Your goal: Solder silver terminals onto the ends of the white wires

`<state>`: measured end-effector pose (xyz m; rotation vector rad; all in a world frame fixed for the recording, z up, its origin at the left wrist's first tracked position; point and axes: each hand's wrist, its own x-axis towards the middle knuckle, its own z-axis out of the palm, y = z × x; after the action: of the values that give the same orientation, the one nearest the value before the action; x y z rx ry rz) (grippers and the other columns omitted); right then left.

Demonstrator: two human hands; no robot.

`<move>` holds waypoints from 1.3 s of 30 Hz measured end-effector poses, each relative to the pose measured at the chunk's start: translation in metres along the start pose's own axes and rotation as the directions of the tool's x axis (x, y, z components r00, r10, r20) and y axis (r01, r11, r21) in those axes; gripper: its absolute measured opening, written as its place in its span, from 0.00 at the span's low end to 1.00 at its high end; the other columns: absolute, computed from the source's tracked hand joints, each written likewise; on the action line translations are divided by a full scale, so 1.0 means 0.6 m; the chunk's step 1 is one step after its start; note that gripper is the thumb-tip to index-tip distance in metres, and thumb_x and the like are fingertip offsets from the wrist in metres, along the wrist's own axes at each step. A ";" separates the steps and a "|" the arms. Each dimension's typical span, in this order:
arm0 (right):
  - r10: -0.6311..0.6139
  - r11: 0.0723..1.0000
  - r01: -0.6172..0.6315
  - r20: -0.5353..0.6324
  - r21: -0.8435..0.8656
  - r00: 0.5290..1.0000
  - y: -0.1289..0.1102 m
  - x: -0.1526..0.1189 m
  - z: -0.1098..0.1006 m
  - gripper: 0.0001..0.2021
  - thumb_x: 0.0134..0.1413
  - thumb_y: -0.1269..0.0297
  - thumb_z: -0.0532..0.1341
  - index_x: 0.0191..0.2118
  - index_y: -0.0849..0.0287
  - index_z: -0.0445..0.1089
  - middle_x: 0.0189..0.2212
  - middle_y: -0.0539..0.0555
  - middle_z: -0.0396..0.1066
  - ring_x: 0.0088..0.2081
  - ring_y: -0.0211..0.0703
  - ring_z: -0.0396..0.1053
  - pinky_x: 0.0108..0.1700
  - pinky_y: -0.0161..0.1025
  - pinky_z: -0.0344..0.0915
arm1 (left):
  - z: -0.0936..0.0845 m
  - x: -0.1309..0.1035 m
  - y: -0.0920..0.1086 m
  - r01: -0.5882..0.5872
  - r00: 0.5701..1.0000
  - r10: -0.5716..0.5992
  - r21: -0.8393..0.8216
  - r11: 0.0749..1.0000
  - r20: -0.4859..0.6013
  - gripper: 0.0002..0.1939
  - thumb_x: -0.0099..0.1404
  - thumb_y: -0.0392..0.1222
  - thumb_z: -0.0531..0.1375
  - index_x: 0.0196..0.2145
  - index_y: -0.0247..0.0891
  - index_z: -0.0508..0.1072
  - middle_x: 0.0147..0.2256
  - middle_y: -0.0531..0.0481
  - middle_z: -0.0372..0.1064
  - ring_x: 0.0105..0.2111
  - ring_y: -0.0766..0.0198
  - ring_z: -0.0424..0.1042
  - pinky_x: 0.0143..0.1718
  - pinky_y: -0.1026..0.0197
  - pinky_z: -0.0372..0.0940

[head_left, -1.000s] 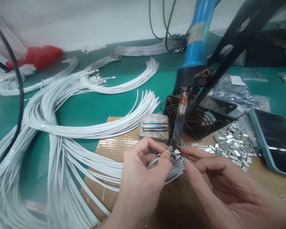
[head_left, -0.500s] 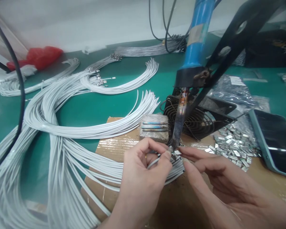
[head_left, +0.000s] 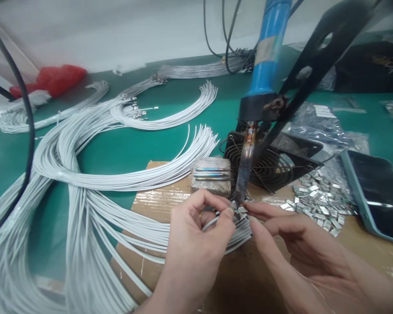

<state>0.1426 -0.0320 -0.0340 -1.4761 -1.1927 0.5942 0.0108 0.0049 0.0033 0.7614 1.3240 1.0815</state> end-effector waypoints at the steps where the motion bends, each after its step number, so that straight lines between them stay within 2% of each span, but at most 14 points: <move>1: -0.014 1.000 0.014 0.003 -0.016 1.000 0.001 -0.001 -0.001 0.08 0.54 0.57 0.72 0.28 0.52 0.77 0.41 0.55 0.85 0.39 0.50 0.86 0.40 0.33 0.81 | 0.000 0.000 0.000 -0.008 1.000 0.008 -0.005 1.000 -0.001 0.08 0.53 0.35 0.70 0.24 0.35 0.73 0.33 0.50 0.76 0.25 0.69 0.69 0.27 0.67 0.63; 5: -0.043 0.997 0.044 0.013 -0.070 0.999 0.001 -0.006 -0.003 0.06 0.58 0.57 0.71 0.31 0.48 0.77 0.42 0.51 0.85 0.41 0.45 0.85 0.44 0.30 0.79 | 0.002 0.000 0.003 -0.021 1.000 0.021 -0.025 0.999 0.003 0.07 0.52 0.33 0.70 0.23 0.35 0.74 0.31 0.51 0.76 0.25 0.70 0.69 0.26 0.69 0.62; 11: -0.001 0.996 -0.005 -0.074 -0.086 0.997 -0.010 -0.011 0.009 0.08 0.57 0.55 0.71 0.29 0.48 0.75 0.40 0.50 0.84 0.39 0.43 0.84 0.44 0.29 0.78 | 0.002 -0.002 0.009 -0.038 0.999 0.038 -0.027 0.999 0.008 0.07 0.51 0.32 0.69 0.22 0.35 0.74 0.30 0.51 0.75 0.24 0.70 0.68 0.25 0.70 0.62; 18: 0.008 0.993 -0.018 -0.088 -0.114 0.996 -0.013 -0.010 0.011 0.10 0.57 0.54 0.71 0.28 0.50 0.75 0.40 0.53 0.85 0.39 0.48 0.85 0.43 0.36 0.80 | 0.003 -0.003 0.006 -0.052 0.999 0.052 -0.021 0.998 0.004 0.07 0.52 0.31 0.69 0.23 0.34 0.74 0.30 0.51 0.75 0.25 0.71 0.69 0.26 0.70 0.62; 24: -0.057 0.991 0.051 -0.048 -0.121 0.997 -0.010 -0.007 0.005 0.07 0.56 0.55 0.72 0.31 0.48 0.78 0.40 0.51 0.85 0.38 0.46 0.85 0.40 0.33 0.79 | 0.003 -0.006 0.003 -0.048 0.999 0.048 0.006 0.999 0.002 0.07 0.53 0.32 0.69 0.23 0.35 0.73 0.31 0.51 0.75 0.24 0.70 0.67 0.25 0.69 0.60; 39: -0.084 0.981 0.078 -0.027 -0.178 0.996 -0.002 -0.005 0.000 0.08 0.59 0.56 0.71 0.30 0.49 0.77 0.38 0.49 0.86 0.36 0.45 0.85 0.38 0.33 0.78 | 0.002 -0.001 0.003 -0.052 0.998 0.052 0.014 0.999 0.020 0.07 0.54 0.32 0.69 0.23 0.34 0.73 0.30 0.51 0.75 0.26 0.70 0.69 0.27 0.70 0.63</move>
<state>0.1407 -0.0349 -0.0336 -1.5711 -1.2989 0.4138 0.0117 0.0050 0.0053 0.8192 1.3029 1.1040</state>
